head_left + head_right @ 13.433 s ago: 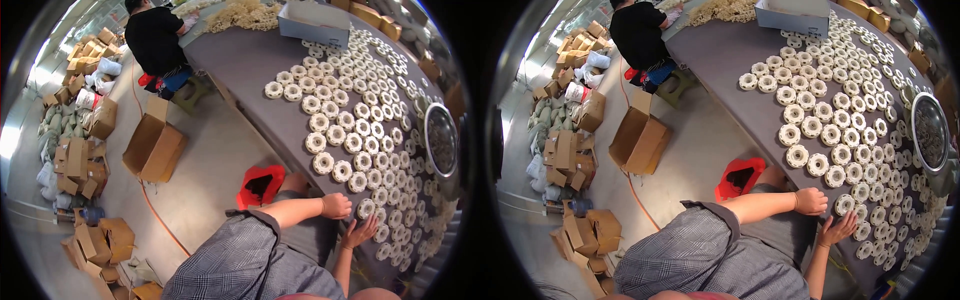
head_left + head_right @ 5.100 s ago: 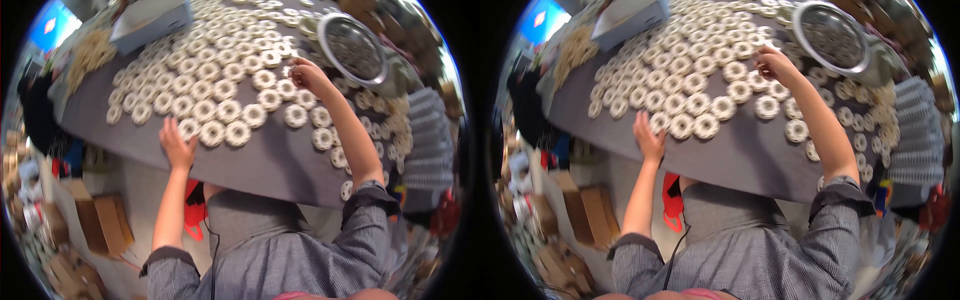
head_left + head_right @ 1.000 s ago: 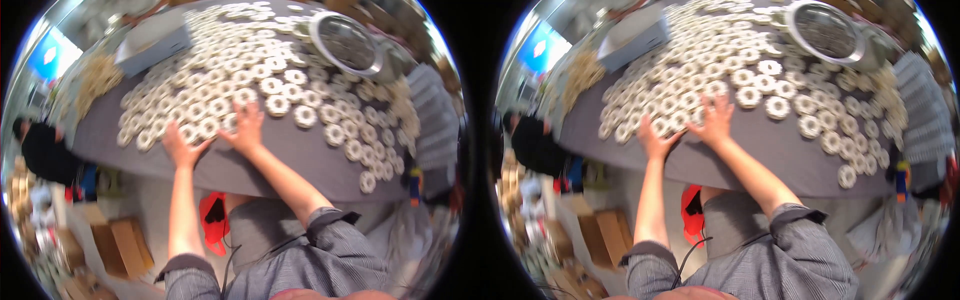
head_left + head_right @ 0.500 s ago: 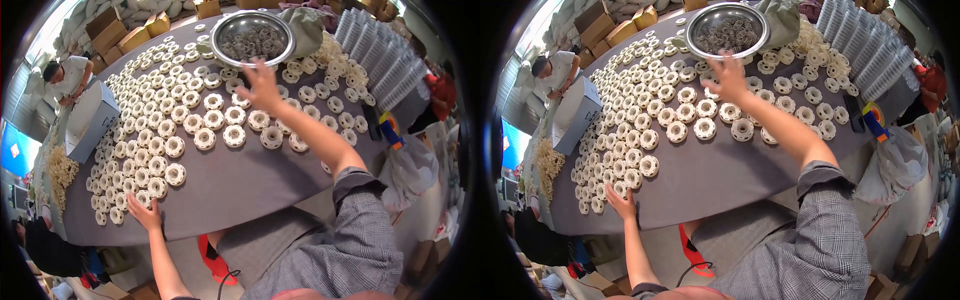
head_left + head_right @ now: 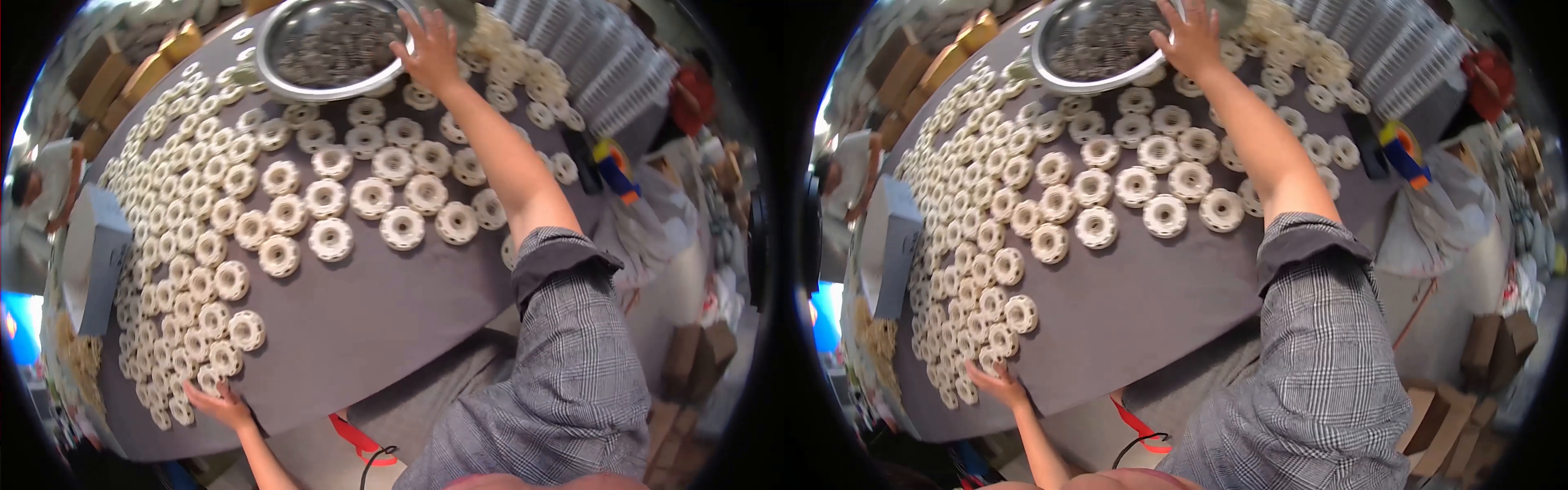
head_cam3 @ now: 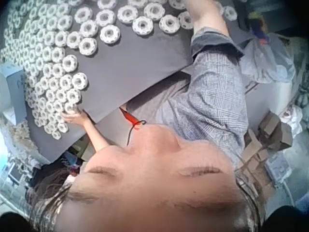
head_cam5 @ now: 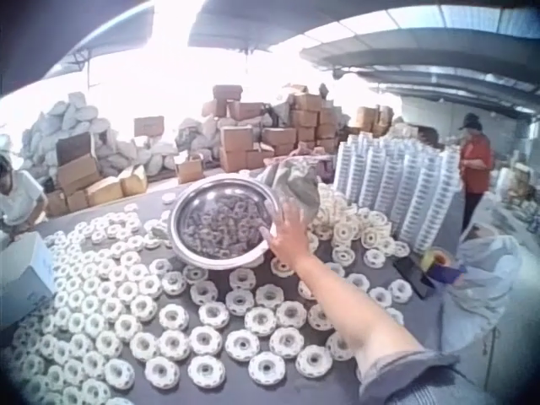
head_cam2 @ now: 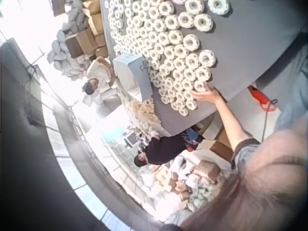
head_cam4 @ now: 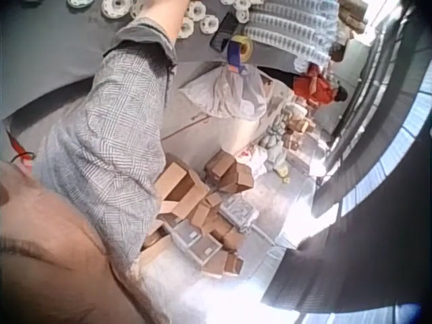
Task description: The person assembles small plastic wheel-like components by hand, inserting springs into the center of circular white plastic parts.
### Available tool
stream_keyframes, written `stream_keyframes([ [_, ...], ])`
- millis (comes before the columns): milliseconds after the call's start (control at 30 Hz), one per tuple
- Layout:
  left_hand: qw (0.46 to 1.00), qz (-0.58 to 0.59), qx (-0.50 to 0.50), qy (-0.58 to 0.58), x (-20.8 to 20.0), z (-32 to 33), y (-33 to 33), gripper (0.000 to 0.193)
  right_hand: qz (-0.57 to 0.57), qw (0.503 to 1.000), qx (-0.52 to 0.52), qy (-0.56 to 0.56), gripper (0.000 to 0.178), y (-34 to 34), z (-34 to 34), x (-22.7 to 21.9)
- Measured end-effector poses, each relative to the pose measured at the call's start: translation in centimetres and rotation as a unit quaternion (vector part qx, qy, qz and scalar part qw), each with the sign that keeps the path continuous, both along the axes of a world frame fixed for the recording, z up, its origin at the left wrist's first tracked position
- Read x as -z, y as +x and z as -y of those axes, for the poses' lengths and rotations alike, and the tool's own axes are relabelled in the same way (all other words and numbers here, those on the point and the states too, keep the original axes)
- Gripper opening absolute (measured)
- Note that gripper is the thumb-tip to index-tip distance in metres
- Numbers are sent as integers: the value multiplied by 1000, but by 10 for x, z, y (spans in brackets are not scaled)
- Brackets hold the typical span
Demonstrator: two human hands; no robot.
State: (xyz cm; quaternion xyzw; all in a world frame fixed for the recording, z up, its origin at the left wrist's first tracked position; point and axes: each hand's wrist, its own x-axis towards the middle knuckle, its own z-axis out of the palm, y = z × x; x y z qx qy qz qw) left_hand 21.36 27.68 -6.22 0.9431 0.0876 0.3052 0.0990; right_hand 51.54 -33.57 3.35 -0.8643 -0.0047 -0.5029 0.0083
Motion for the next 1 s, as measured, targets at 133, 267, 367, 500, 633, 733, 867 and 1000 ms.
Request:
stream_keyframes([
  [133,1000,-2,28,-1,10,-1,14,73,49,992,114,-6,51,-94,155,23],
  [267,1000,-4,24,11,16,-13,13,71,16,985,133,112,42,-241,231,44],
  [367,999,1,21,24,14,-16,14,72,-87,948,70,298,39,-321,228,72],
  [500,987,54,16,148,18,-35,13,72,-94,943,39,316,37,-343,188,90],
  [633,978,86,60,182,-3,3,13,75,-76,969,41,230,42,-325,175,89],
  [733,973,92,211,3,-41,122,9,80,-90,977,107,162,48,-317,181,86],
  [867,905,-60,421,-27,-61,277,-13,97,-133,963,151,177,44,-304,167,108],
  [1000,837,-60,540,-61,-49,389,-21,111,-157,947,147,237,48,-301,148,96],
])
